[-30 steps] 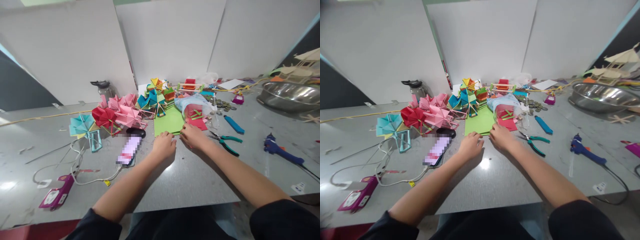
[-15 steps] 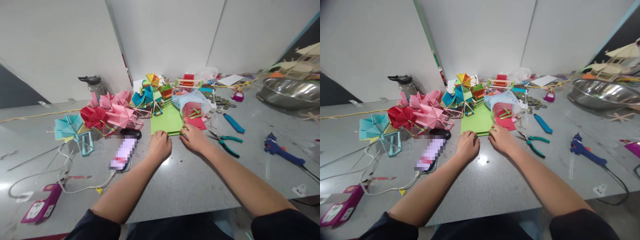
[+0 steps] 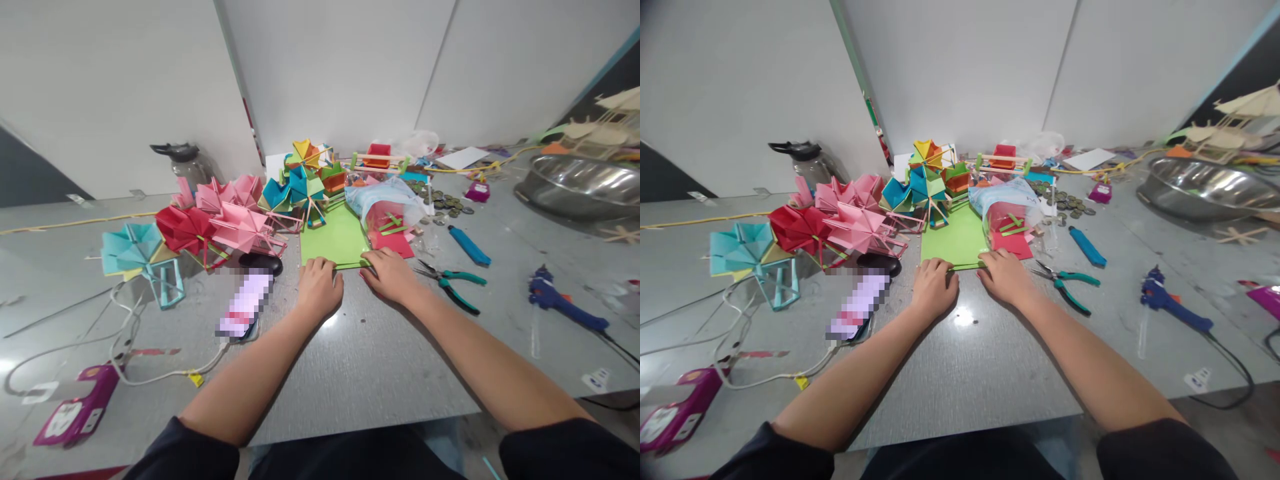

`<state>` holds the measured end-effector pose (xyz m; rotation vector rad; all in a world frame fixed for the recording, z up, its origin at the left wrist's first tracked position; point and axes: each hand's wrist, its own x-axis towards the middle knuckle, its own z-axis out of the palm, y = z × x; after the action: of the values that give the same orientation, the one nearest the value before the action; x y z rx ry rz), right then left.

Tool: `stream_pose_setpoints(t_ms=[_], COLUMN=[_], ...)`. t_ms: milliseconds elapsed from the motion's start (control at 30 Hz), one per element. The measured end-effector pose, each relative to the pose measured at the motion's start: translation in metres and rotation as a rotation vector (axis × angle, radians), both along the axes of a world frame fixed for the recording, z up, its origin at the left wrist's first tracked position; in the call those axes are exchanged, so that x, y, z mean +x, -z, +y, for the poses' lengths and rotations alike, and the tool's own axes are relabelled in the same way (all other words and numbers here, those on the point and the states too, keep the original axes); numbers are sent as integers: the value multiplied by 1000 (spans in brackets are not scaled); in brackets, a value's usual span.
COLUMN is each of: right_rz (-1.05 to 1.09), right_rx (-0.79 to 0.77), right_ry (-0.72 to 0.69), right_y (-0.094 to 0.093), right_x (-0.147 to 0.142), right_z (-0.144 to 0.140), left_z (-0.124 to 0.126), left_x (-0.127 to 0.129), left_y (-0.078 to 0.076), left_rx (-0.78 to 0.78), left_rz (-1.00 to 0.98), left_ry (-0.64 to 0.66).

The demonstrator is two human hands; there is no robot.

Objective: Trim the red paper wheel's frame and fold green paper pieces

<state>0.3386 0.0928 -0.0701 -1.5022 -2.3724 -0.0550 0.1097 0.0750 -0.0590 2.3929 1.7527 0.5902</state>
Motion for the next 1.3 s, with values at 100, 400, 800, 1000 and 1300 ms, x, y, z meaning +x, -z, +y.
stream_pose_setpoints(t_ms=[100,400,800,1000,1300], right_rz=[14,38,95,91,8], right_rx=[-2,-35,-30,-19,-33], right_ry=[-2,1,-10,2,-139], right_y=[0,2,7,0,-9], right_x=[-2,-7,-5,3,-11], right_z=[-2,-2,3,-3,-12], left_z=[-1,0,14,23,25], left_x=[0,1,-3,-9,-9], left_y=[0,2,9,7,3], left_rx=[-1,10,-10,-34,-55], left_rz=[11,3,41,36,7], left_ry=[29,135,114,53,9])
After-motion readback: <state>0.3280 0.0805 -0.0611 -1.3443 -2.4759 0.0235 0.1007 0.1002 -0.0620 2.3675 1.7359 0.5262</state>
